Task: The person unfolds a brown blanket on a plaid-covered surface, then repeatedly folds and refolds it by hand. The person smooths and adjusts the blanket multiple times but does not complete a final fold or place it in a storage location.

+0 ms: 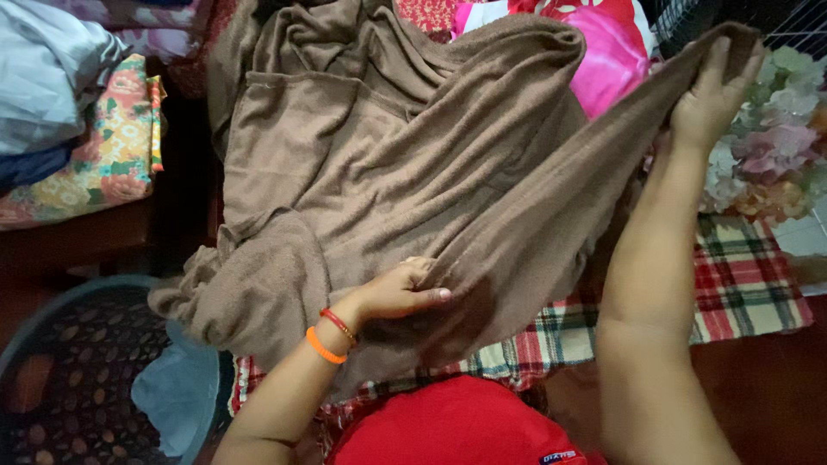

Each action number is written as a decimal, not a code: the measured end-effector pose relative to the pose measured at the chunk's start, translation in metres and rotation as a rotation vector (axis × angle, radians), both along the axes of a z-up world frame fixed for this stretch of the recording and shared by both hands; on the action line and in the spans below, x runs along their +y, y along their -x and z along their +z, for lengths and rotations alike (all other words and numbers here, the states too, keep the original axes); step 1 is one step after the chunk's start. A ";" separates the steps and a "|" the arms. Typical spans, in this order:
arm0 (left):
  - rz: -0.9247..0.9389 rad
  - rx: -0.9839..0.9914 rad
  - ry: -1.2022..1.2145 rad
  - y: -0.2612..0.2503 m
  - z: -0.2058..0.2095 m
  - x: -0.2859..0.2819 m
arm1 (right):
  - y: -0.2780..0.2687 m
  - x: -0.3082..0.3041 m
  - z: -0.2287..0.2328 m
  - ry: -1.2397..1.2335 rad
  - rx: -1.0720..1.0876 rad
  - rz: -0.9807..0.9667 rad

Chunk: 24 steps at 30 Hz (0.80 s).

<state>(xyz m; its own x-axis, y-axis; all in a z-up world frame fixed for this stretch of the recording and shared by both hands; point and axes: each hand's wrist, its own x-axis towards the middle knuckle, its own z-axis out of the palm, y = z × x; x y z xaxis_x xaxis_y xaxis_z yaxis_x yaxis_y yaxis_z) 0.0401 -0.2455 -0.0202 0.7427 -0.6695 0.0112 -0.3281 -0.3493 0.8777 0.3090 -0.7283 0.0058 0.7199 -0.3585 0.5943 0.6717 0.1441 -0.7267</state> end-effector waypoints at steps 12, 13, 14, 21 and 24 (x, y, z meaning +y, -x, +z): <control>-0.041 -0.066 -0.104 -0.010 0.019 -0.004 | -0.027 -0.068 -0.017 -0.202 -0.094 0.018; -0.025 -0.101 -0.088 -0.008 0.024 -0.005 | -0.025 -0.066 -0.017 -0.203 -0.088 0.004; -0.009 -0.136 -0.072 -0.004 0.029 -0.007 | -0.023 -0.064 -0.018 -0.204 -0.082 -0.010; 0.031 -0.658 -0.202 0.032 0.041 -0.029 | -0.011 -0.031 -0.017 -0.210 -0.022 -0.040; 0.070 -0.678 -0.288 0.050 0.031 -0.044 | -0.004 -0.011 -0.023 -0.272 -0.026 0.007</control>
